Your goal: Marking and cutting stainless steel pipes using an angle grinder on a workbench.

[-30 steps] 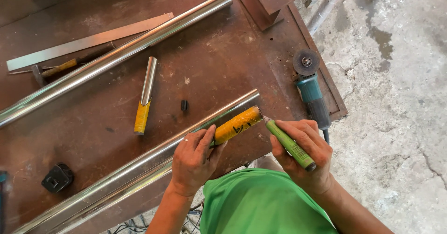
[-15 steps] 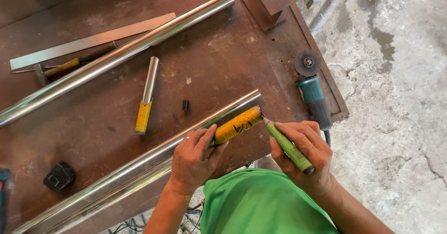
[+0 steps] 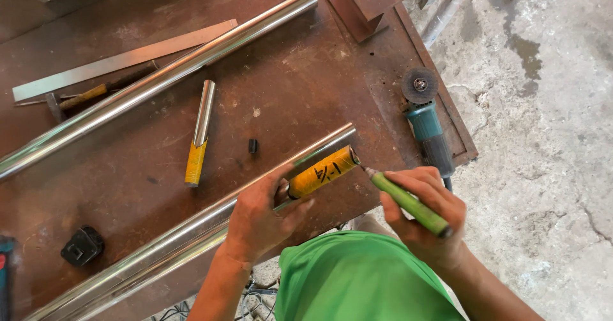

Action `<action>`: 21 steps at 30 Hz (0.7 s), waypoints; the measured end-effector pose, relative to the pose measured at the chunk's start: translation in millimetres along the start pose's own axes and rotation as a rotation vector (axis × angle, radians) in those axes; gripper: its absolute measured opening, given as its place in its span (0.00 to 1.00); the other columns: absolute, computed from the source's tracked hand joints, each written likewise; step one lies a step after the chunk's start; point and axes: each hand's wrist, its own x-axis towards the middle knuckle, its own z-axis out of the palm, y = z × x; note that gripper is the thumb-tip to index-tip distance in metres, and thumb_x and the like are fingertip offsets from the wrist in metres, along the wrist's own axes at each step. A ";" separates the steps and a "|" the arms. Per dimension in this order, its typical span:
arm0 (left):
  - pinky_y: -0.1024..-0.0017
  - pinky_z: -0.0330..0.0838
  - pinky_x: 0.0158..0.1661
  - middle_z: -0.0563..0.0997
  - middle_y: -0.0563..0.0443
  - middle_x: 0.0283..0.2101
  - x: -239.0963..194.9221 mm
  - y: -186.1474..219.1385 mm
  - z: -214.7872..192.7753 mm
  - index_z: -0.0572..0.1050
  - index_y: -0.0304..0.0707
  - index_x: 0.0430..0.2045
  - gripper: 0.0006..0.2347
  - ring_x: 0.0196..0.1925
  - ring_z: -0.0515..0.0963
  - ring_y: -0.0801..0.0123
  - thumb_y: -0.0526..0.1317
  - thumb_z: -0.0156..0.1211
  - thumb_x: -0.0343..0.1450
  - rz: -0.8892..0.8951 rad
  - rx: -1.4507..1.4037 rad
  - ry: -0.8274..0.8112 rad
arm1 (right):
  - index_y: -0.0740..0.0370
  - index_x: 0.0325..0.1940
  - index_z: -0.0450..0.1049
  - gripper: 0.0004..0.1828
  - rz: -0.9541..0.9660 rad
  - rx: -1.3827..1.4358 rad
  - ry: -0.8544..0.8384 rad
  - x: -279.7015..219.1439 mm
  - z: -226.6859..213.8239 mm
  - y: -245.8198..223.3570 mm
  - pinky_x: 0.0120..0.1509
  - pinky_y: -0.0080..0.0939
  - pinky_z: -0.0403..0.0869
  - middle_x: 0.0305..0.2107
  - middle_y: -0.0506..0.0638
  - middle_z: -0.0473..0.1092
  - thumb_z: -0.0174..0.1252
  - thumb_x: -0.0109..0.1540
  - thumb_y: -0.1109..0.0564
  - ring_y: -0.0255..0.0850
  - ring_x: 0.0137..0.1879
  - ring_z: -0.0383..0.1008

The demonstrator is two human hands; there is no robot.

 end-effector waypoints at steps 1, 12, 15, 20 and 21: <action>0.77 0.77 0.30 0.83 0.53 0.34 1.0 2.6 0.2 0.73 0.40 0.55 0.29 0.28 0.80 0.73 0.37 0.79 0.58 0.001 0.002 -0.002 | 0.67 0.49 0.75 0.20 0.001 0.001 0.002 3.2 -2.4 -4.7 0.47 0.34 0.78 0.40 0.53 0.79 0.65 0.52 0.67 0.37 0.42 0.77; 0.78 0.70 0.23 0.82 0.56 0.25 4.1 10.3 0.3 0.78 0.36 0.38 0.16 0.21 0.76 0.76 0.36 0.77 0.60 -0.020 -0.011 0.006 | 0.67 0.46 0.77 0.19 0.105 -0.028 -0.002 18.8 3.8 -11.0 0.47 0.36 0.74 0.39 0.53 0.77 0.66 0.52 0.68 0.40 0.40 0.75; 0.78 0.70 0.22 0.82 0.57 0.25 5.0 11.4 0.2 0.77 0.37 0.37 0.15 0.20 0.76 0.76 0.36 0.76 0.61 -0.003 -0.001 0.013 | 0.66 0.47 0.77 0.19 0.113 -0.041 -0.010 18.8 6.4 -8.6 0.45 0.35 0.74 0.39 0.53 0.77 0.67 0.52 0.67 0.39 0.41 0.75; 0.77 0.68 0.21 0.81 0.56 0.24 7.1 14.2 -2.6 0.78 0.37 0.36 0.15 0.19 0.74 0.76 0.37 0.76 0.60 -0.014 0.000 -0.010 | 0.66 0.46 0.77 0.19 0.065 -0.047 -0.029 17.9 4.3 -7.3 0.49 0.37 0.73 0.38 0.52 0.77 0.66 0.51 0.67 0.39 0.41 0.75; 0.76 0.68 0.21 0.81 0.56 0.24 7.5 15.3 -3.7 0.79 0.37 0.36 0.14 0.19 0.74 0.75 0.37 0.76 0.60 -0.021 -0.003 -0.021 | 0.67 0.46 0.77 0.19 0.049 -0.049 -0.035 17.8 3.4 -7.1 0.49 0.37 0.74 0.38 0.53 0.78 0.66 0.51 0.67 0.40 0.41 0.76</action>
